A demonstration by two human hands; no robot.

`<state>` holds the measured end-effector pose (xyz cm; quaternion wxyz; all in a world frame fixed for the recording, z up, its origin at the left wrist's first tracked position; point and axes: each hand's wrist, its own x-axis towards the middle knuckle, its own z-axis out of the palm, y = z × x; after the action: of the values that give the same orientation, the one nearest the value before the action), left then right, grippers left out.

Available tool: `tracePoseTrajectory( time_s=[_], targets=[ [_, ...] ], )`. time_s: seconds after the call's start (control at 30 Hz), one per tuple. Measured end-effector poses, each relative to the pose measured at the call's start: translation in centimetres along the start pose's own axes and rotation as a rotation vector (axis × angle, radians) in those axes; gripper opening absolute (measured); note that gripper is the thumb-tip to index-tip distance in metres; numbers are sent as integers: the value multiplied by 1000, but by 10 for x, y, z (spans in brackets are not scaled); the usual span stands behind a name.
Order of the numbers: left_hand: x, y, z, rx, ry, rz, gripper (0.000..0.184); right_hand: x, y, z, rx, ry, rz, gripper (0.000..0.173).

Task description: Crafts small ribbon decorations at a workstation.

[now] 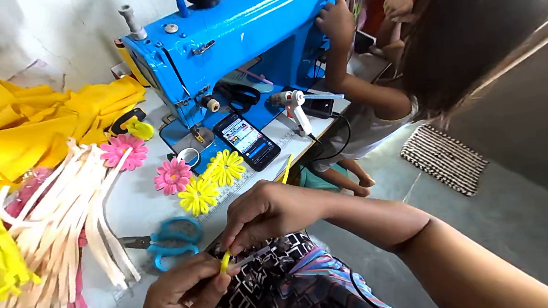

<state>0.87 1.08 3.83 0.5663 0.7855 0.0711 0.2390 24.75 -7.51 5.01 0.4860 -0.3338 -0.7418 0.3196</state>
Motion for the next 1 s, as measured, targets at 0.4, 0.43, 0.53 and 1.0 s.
tracePoseTrajectory(
  time_s=[0.4, 0.43, 0.53, 1.0],
  targets=[
    [17, -6, 7, 82, 378, 34, 12, -3, 4, 20, -488, 270, -81, 18],
    [20, -9, 8, 152, 415, 57, 13, -5, 5, 22, -570, 273, -63, 19],
    [25, -16, 12, 351, 490, 88, 14, -12, 7, 26, -787, 238, -10, 19],
    [12, -21, 22, 543, 269, 286, 19, 6, -27, -23, -588, -8, -7, 17]
  ],
)
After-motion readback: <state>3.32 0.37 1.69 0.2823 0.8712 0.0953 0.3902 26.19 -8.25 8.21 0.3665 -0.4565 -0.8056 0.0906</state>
